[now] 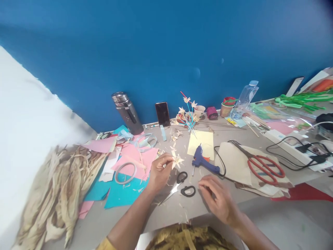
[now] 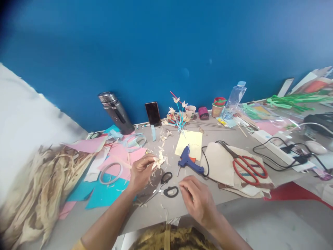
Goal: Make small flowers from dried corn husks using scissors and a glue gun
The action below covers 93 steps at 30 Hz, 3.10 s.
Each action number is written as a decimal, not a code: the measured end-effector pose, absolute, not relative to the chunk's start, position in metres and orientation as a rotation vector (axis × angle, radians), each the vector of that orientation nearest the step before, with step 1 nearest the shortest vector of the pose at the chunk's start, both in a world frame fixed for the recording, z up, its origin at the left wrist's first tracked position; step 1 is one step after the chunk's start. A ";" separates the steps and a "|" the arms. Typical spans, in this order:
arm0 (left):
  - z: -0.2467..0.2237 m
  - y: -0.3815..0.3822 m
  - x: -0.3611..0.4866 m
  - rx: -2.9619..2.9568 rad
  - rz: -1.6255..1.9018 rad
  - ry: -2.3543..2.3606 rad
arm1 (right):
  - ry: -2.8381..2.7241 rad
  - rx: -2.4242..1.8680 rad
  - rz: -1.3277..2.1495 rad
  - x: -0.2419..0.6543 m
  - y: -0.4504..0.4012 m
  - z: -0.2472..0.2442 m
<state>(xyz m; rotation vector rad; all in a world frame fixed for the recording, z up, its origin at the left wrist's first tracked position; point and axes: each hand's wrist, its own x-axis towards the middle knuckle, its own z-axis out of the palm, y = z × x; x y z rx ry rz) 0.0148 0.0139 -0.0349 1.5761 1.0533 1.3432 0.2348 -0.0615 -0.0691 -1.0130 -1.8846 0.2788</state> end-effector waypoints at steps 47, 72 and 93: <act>-0.029 0.024 0.010 0.787 1.400 0.864 | -1.854 -1.164 0.251 0.232 -0.066 -0.092; -0.047 0.038 -0.023 0.762 1.198 0.850 | -1.946 -1.314 0.402 0.241 -0.070 -0.089; -0.038 0.039 -0.023 0.721 1.226 0.908 | -1.833 -1.168 0.493 0.234 -0.066 -0.083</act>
